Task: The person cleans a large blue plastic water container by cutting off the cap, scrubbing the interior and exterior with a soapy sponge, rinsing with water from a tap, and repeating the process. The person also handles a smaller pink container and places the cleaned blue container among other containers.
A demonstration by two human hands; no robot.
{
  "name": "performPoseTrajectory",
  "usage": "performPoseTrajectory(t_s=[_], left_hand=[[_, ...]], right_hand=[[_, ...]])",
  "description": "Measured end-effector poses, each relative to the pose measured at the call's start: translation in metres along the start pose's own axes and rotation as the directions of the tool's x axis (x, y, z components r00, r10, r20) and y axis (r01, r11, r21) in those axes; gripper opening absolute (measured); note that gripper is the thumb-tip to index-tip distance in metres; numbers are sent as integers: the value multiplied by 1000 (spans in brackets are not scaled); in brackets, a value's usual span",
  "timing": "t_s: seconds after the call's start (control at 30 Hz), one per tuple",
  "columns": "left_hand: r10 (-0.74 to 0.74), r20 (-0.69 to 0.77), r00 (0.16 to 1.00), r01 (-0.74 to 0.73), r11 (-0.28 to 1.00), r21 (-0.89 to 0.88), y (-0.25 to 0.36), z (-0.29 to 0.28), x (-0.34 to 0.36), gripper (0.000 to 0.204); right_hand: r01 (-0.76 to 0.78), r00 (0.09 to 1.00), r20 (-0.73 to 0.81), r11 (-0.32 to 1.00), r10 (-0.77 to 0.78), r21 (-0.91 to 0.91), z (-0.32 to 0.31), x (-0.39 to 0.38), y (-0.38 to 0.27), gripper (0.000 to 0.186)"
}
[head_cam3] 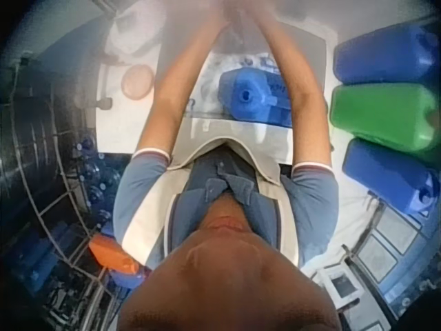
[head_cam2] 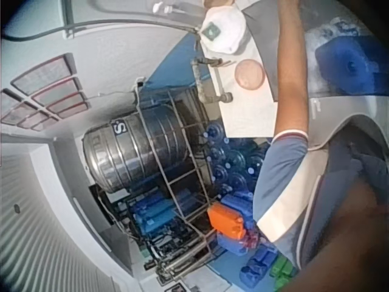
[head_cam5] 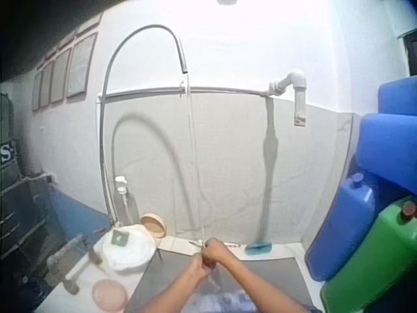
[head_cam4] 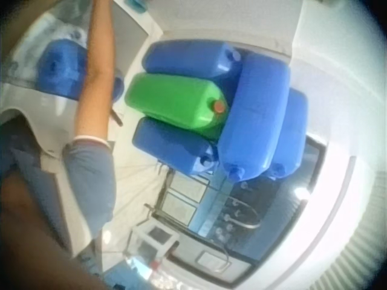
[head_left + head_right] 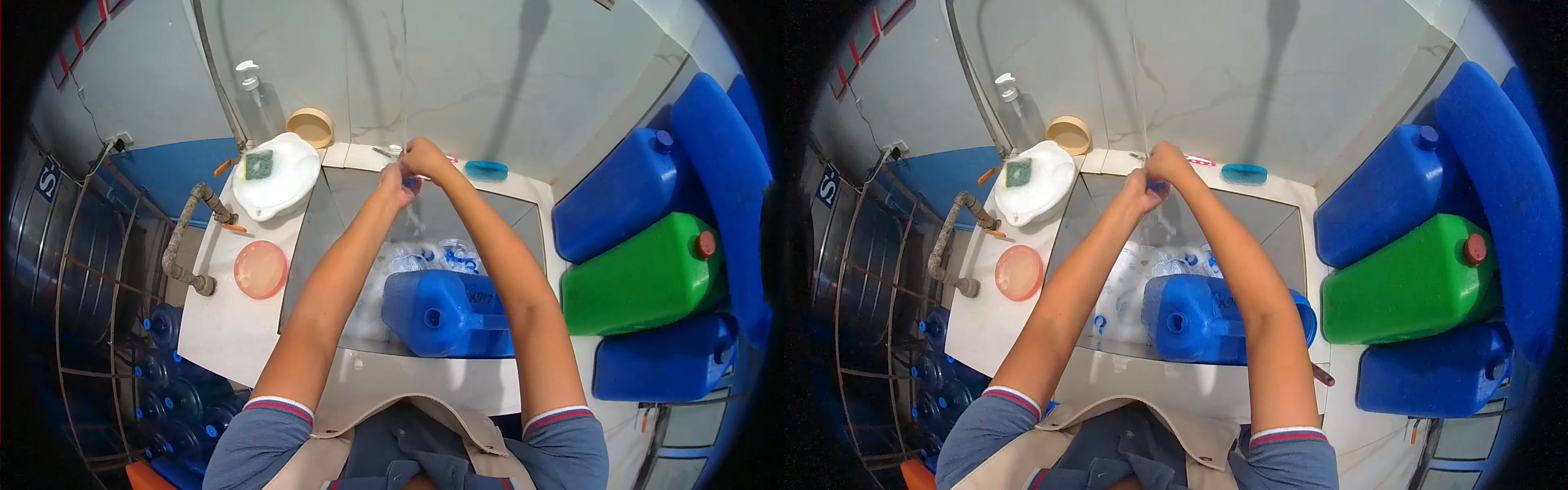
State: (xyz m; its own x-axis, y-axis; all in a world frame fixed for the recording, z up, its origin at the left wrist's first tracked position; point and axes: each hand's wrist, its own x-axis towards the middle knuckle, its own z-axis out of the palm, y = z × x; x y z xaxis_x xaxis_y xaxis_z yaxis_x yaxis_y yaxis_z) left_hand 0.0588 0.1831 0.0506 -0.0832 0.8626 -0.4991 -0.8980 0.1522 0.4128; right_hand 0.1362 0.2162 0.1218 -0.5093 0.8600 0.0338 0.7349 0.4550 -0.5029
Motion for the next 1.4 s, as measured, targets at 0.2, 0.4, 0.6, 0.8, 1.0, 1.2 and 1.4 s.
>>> performPoseTrajectory(t_s=[0.2,0.4,0.6,0.8,1.0,1.2,1.4], left_hand=[[76,62,995,-95,910,404,8,-45,0,20],[-45,565,824,-563,46,825,-15,-70,-136,41],[-180,688,703,-699,-350,623,-62,-79,-242,52],[-17,393,919,-351,-489,799,-89,-68,-239,65],[-86,444,892,-375,-688,621,-97,-61,-252,52],[-393,823,410,-838,-519,169,-84,-78,-252,42],[-131,774,619,-741,-423,521,-74,-68,-271,34]], right_hand=[[-261,959,249,767,136,586,-21,3,-21,15],[-326,941,300,664,158,673,-15,-52,9,20],[-302,951,244,750,191,589,7,-149,43,24],[-72,972,-192,955,132,289,41,-256,67,26],[-139,872,-434,965,226,223,45,-282,42,26],[-162,884,-416,975,213,154,46,-284,39,25],[-141,877,-441,979,192,147,47,-285,41,23]])
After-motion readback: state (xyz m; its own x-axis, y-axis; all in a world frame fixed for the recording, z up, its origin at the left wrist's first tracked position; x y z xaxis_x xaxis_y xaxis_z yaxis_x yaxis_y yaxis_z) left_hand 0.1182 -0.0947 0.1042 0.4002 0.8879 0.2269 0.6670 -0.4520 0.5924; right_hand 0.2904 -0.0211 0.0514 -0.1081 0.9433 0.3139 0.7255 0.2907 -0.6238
